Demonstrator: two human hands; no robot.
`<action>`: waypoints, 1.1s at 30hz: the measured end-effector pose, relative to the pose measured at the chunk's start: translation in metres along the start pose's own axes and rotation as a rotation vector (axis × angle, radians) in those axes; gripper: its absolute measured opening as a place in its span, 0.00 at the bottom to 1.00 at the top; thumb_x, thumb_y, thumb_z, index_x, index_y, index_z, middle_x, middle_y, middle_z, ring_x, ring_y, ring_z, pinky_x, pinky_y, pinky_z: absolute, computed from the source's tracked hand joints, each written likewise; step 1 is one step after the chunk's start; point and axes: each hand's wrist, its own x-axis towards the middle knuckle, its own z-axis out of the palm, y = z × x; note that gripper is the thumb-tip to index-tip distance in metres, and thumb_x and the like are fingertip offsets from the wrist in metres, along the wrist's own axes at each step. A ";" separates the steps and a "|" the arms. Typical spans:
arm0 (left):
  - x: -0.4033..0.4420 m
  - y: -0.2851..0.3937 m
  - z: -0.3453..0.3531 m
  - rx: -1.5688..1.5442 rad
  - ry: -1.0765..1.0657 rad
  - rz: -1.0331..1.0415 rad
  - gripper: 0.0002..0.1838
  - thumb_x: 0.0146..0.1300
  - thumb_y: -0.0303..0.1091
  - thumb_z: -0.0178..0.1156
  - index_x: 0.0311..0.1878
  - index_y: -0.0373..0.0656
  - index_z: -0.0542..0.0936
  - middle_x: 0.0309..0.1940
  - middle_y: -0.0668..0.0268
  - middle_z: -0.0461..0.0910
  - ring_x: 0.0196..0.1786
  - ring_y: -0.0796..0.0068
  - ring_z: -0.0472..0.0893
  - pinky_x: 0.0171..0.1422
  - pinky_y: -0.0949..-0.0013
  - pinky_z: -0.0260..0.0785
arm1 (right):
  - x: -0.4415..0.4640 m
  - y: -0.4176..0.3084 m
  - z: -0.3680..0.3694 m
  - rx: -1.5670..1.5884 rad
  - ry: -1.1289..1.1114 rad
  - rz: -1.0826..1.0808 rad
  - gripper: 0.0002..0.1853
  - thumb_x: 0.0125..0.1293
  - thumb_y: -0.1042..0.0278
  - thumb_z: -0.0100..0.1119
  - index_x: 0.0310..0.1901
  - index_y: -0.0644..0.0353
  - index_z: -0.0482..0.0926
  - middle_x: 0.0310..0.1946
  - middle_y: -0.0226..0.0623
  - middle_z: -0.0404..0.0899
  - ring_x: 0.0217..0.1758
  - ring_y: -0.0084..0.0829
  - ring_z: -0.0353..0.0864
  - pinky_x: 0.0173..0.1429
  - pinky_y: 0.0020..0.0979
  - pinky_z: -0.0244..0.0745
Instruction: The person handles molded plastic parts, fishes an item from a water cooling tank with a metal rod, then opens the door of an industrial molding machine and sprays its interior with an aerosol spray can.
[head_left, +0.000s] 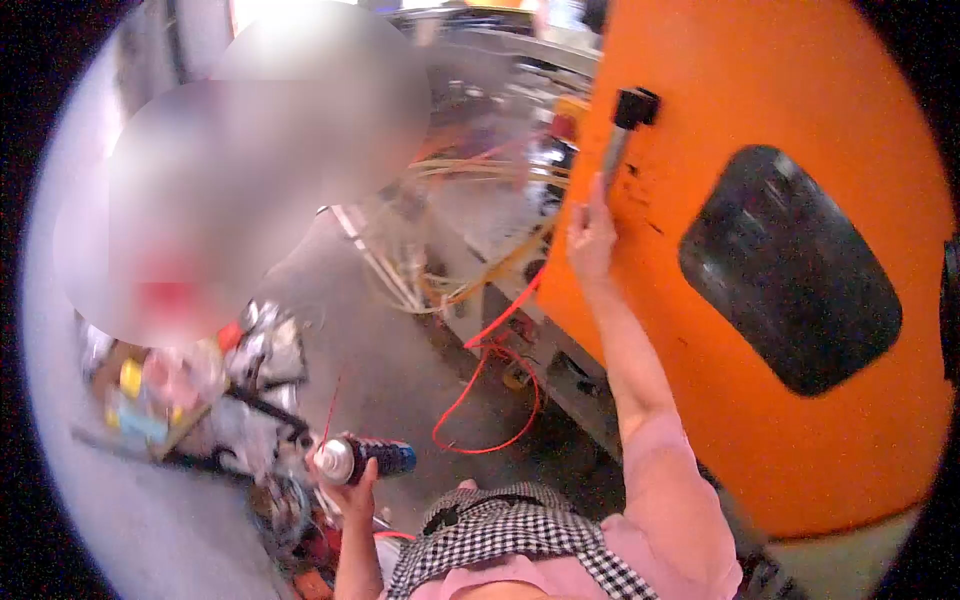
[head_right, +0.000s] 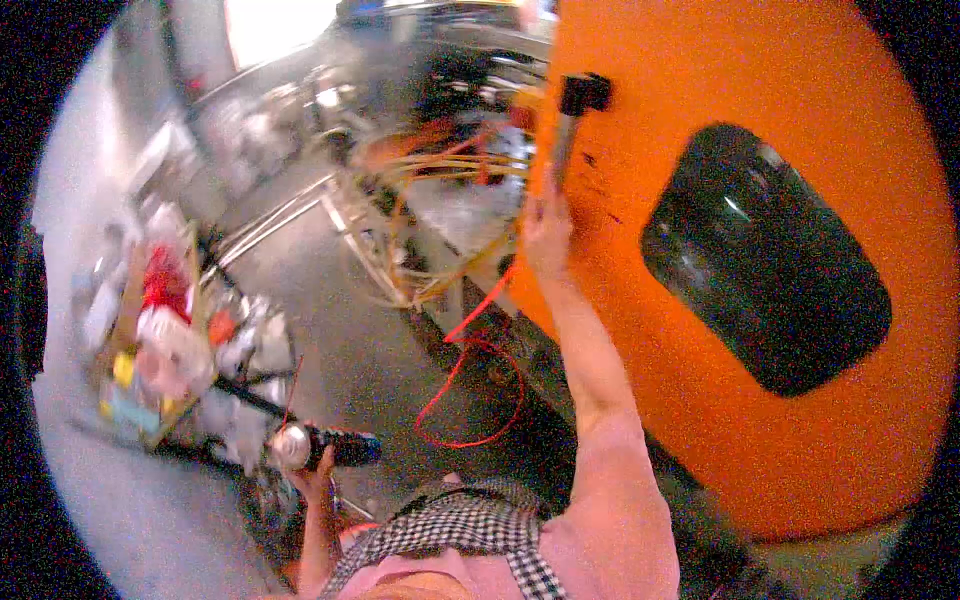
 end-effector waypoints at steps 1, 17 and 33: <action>0.006 -0.009 -0.004 -0.016 -0.023 0.027 0.44 0.42 0.30 0.74 0.61 0.43 0.58 0.49 0.58 0.72 0.50 0.67 0.73 0.59 0.63 0.66 | -0.002 0.001 -0.004 0.026 0.016 0.034 0.32 0.65 0.76 0.54 0.69 0.48 0.58 0.27 0.28 0.69 0.21 0.21 0.64 0.27 0.25 0.69; 0.096 0.025 0.186 -0.395 -0.562 0.136 0.51 0.42 0.26 0.69 0.69 0.42 0.49 0.49 0.54 0.70 0.46 0.63 0.76 0.51 0.61 0.73 | -0.056 -0.010 -0.157 -0.072 0.130 0.024 0.41 0.67 0.76 0.51 0.73 0.46 0.37 0.36 0.36 0.77 0.20 0.19 0.72 0.22 0.22 0.69; -0.031 0.144 0.382 -0.332 -0.662 0.659 0.45 0.45 0.25 0.70 0.67 0.38 0.58 0.51 0.57 0.71 0.53 0.68 0.74 0.57 0.67 0.67 | -0.113 -0.022 -0.357 -0.164 0.252 0.234 0.45 0.66 0.78 0.49 0.71 0.47 0.26 0.36 0.40 0.77 0.20 0.21 0.72 0.23 0.23 0.69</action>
